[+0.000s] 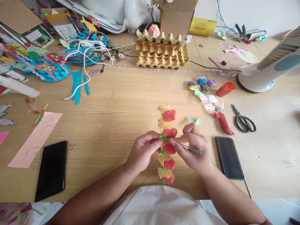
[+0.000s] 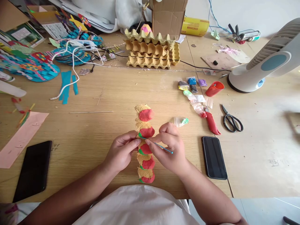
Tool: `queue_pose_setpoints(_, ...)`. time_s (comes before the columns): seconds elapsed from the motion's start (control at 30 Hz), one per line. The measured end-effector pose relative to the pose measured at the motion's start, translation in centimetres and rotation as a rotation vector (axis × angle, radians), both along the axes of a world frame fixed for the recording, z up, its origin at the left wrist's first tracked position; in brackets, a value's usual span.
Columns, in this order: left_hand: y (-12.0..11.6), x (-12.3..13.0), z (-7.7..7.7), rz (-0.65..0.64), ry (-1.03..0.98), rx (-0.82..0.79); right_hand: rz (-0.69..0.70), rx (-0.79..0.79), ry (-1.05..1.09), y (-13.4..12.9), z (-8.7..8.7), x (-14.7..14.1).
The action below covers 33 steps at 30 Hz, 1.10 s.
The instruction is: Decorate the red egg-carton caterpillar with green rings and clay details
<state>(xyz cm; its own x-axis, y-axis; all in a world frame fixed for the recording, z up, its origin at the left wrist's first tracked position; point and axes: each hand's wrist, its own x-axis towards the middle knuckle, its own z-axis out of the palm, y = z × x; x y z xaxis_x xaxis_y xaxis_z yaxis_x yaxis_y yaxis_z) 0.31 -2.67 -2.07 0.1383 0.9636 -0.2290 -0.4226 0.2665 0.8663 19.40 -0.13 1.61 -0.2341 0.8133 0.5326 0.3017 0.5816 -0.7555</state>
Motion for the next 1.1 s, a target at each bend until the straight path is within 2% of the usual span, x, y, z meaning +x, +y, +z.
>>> queue_pose_setpoints(0.23, 0.00, 0.12, 0.08, 0.008, -0.030, -0.027, 0.007, -0.022, -0.002, 0.00, 0.15, -0.08)
queue_pose_setpoints(0.43, 0.35, 0.18, 0.31, 0.037, -0.100, -0.116, 0.059, -0.129, 0.073, 0.29, 0.01, 0.02)
queue_pose_setpoints(0.6, 0.38, 0.22, 0.22, 0.032, -0.106, -0.109, 0.054, -0.173, 0.096, 0.43, -0.27, -0.14)
queue_pose_setpoints(0.93, 0.14, 0.16, 0.02, 0.005, -0.049, -0.040, -0.083, -0.041, 0.033, -0.08, -0.41, -0.53)
queue_pose_setpoints(1.1, 0.15, 0.19, 0.11, 0.006, -0.052, -0.037, 0.004, -0.062, 0.051, -0.13, -0.18, -0.47)
